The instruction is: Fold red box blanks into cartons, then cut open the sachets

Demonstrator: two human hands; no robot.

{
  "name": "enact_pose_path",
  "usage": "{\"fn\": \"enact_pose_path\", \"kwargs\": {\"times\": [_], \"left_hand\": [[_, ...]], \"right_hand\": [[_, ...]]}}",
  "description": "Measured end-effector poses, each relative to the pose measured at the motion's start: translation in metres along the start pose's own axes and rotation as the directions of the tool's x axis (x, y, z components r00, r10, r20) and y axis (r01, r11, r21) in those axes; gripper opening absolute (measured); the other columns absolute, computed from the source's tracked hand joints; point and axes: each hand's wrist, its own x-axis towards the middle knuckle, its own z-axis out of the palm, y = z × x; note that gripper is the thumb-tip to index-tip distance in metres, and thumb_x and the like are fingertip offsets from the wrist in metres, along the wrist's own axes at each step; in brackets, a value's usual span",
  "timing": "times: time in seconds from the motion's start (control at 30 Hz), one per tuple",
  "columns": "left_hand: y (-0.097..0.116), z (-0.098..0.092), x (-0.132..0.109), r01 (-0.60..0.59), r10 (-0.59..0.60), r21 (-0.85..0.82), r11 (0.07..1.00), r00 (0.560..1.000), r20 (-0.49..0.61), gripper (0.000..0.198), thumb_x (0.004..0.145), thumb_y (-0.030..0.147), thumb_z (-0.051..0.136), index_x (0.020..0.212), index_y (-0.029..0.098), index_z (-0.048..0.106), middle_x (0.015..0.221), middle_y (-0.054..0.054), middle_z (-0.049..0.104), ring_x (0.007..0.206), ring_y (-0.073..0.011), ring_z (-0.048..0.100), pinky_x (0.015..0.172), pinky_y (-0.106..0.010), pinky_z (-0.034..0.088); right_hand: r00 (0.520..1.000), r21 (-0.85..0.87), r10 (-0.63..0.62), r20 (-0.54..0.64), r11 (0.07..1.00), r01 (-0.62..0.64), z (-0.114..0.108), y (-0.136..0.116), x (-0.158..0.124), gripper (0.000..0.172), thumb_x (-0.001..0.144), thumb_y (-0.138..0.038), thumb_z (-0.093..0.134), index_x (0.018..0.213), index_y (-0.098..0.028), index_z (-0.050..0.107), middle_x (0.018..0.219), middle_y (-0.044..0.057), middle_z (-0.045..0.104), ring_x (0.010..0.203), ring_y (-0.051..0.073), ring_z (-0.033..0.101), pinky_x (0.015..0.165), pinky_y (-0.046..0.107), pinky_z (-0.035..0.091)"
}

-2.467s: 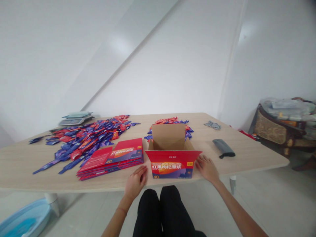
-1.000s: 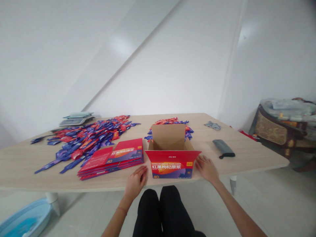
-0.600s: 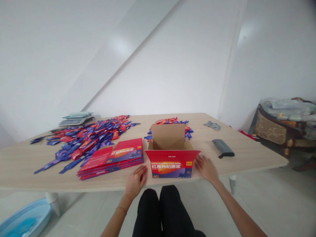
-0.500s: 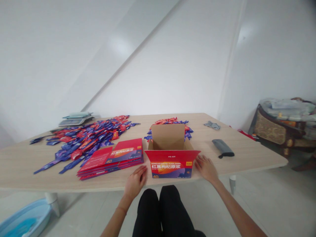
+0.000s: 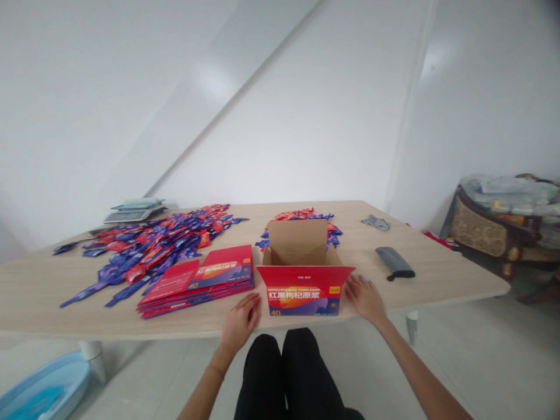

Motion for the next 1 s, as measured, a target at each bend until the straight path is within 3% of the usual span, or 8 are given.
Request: {"fn": "enact_pose_path", "kwargs": {"times": [1.0], "left_hand": [[0.0058,-0.0036,0.0013,0.051,-0.050,-0.008,0.999,0.998,0.036,0.036,0.100,0.024,0.053,0.128,0.024,0.075,0.138,-0.009,0.073,0.127,-0.0277,0.070,0.111,-0.047,0.057]], "right_hand": [[1.000,-0.002,-0.020,-0.024,1.000,0.020,-0.0014,-0.0008,-0.0001,0.053,0.110,-0.039,0.032,0.152,-0.022,0.057,0.161,0.009,0.052,0.151,0.032,0.040,0.121,0.053,0.031]]}}
